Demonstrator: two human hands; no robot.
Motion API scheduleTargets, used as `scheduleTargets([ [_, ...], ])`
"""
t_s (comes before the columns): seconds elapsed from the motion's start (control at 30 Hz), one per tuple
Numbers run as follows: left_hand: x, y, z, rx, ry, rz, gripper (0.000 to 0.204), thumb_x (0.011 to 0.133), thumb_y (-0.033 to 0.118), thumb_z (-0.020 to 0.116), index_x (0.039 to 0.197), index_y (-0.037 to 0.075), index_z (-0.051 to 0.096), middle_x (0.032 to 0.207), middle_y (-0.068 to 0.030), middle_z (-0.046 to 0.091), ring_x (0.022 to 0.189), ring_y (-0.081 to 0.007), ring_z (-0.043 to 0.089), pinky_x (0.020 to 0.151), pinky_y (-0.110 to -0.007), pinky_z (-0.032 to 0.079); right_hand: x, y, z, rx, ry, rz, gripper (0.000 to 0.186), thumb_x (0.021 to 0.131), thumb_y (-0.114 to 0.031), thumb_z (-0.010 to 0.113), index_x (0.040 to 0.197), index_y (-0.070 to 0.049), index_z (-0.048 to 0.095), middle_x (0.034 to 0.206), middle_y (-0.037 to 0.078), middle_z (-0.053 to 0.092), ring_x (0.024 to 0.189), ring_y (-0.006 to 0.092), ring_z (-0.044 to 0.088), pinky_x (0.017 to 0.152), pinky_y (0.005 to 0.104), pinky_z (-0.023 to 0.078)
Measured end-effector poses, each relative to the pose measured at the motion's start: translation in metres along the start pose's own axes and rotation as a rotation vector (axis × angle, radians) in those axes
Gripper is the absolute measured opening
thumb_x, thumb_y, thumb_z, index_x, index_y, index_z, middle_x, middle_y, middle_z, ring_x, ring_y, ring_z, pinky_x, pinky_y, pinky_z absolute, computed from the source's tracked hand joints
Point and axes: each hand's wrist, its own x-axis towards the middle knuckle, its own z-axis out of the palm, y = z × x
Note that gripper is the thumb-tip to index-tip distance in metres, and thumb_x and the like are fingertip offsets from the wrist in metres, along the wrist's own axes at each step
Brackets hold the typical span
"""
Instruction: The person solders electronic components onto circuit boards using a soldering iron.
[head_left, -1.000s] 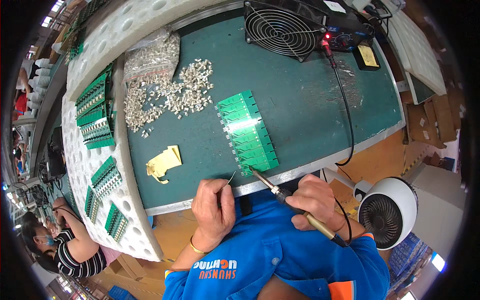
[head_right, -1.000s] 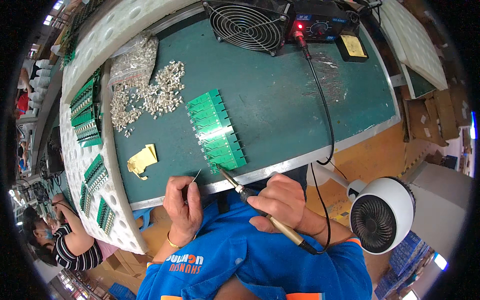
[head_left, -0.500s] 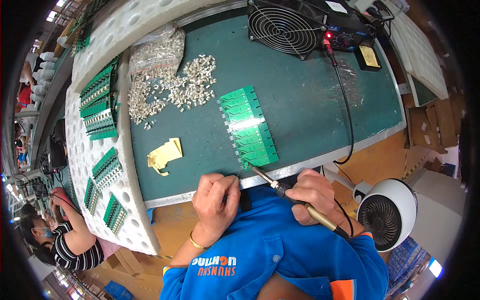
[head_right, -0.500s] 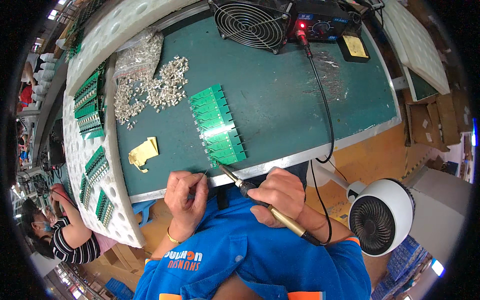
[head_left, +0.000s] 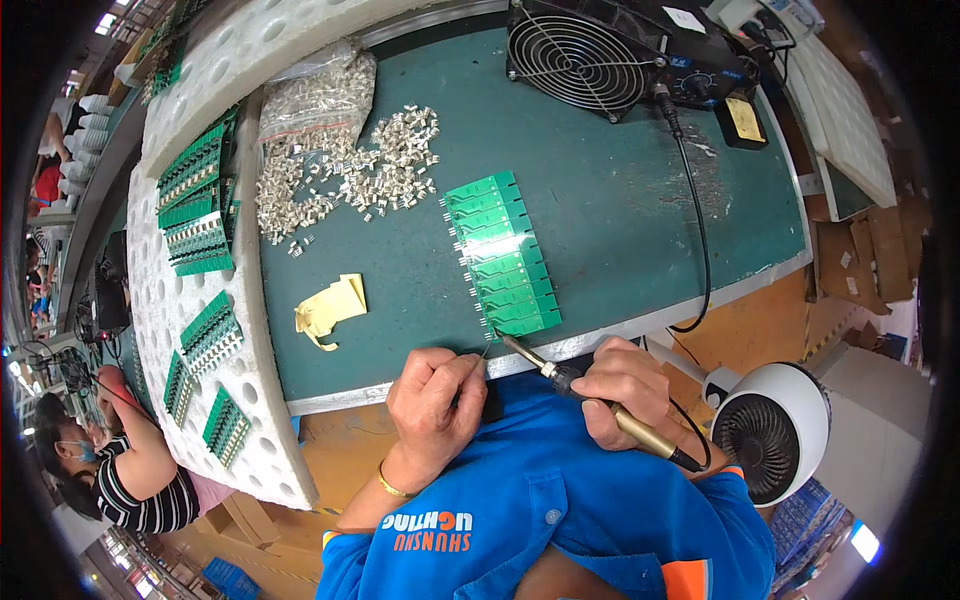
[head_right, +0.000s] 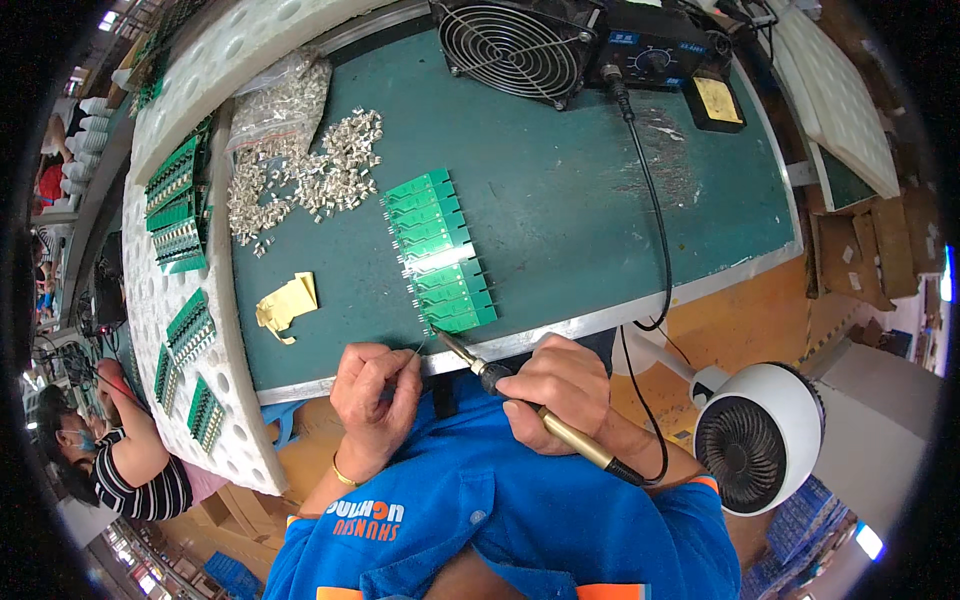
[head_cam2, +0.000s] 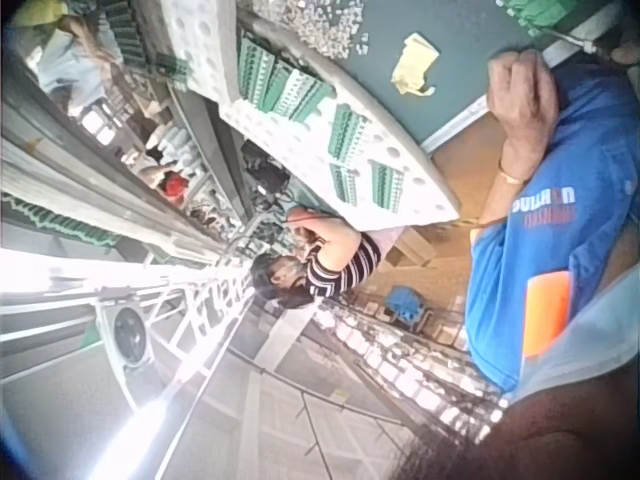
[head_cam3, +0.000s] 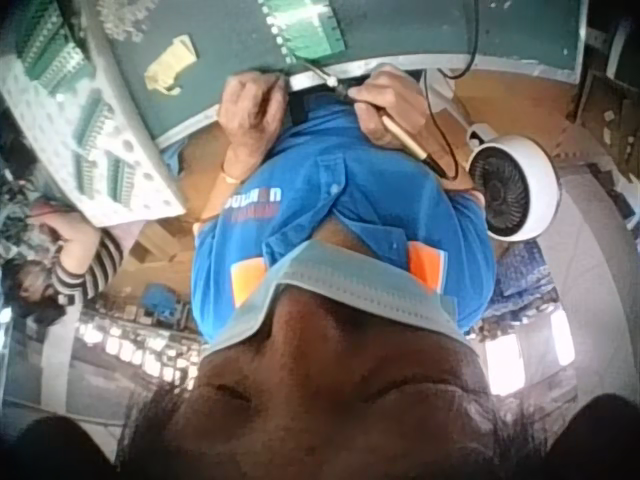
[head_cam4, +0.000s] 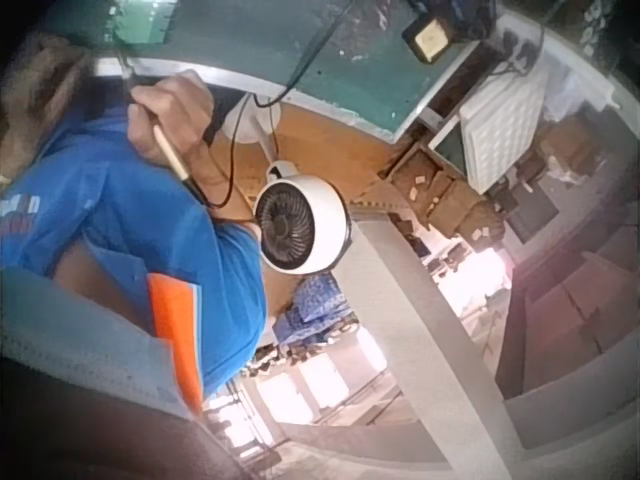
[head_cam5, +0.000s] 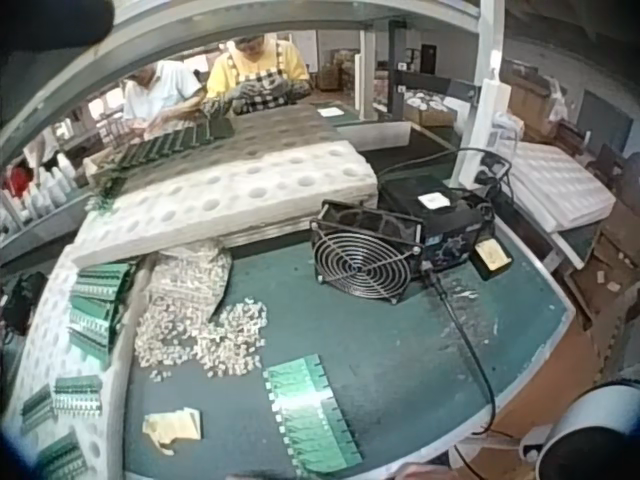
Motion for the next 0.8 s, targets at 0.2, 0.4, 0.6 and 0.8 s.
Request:
scheduleTargets([
  [0.2,0.0021,-0.0008,0.0001,0.005,-0.032,0.037,0.015,0.075,-0.006,0.076,0.087,0.0,0.069,0.079,-0.0101,0.061,0.063,-0.0174,0.06,0.053,-0.027,0.049,0.0006,-0.0001,-0.0016,0.012,-0.01,0.004,0.012,0.085,-0.011,0.069,0.09,-0.001,0.065,0.062,0.007,0.059,0.05,0.021,0.056,0.05,0.0333,0.045],
  [0.4,0.0019,0.0001,0.0013,-0.016,-0.044,0.024,0.015,0.075,-0.006,0.075,0.087,0.001,0.069,0.079,-0.01,0.06,0.061,-0.0164,0.06,0.052,-0.027,0.049,-0.0001,-0.0005,-0.0024,0.018,-0.01,0.011,0.017,0.087,-0.016,0.07,0.091,0.0,0.066,0.063,0.007,0.059,0.051,0.0215,0.056,0.05,0.0332,0.044],
  [0.6,0.003,0.0011,0.0033,0.003,-0.002,0.01,0.015,0.071,-0.004,0.076,0.083,0.003,0.07,0.075,-0.0082,0.06,0.059,-0.0209,0.061,0.051,-0.031,0.048,0.0005,-0.0003,-0.0048,0.011,-0.038,0.006,0.021,0.089,-0.02,0.07,0.093,0.0,0.065,0.064,0.007,0.06,0.052,0.0213,0.057,0.052,0.0332,0.045],
  [0.8,0.0049,0.001,0.0042,-0.011,-0.019,0.06,0.014,0.075,-0.005,0.075,0.085,0.001,0.068,0.077,-0.009,0.06,0.058,-0.0155,0.058,0.05,-0.027,0.048,0.0029,-0.0041,-0.0064,-0.034,-0.076,0.011,0.022,0.088,-0.021,0.07,0.094,-0.001,0.066,0.064,0.006,0.06,0.053,0.0208,0.058,0.053,0.033,0.045],
])
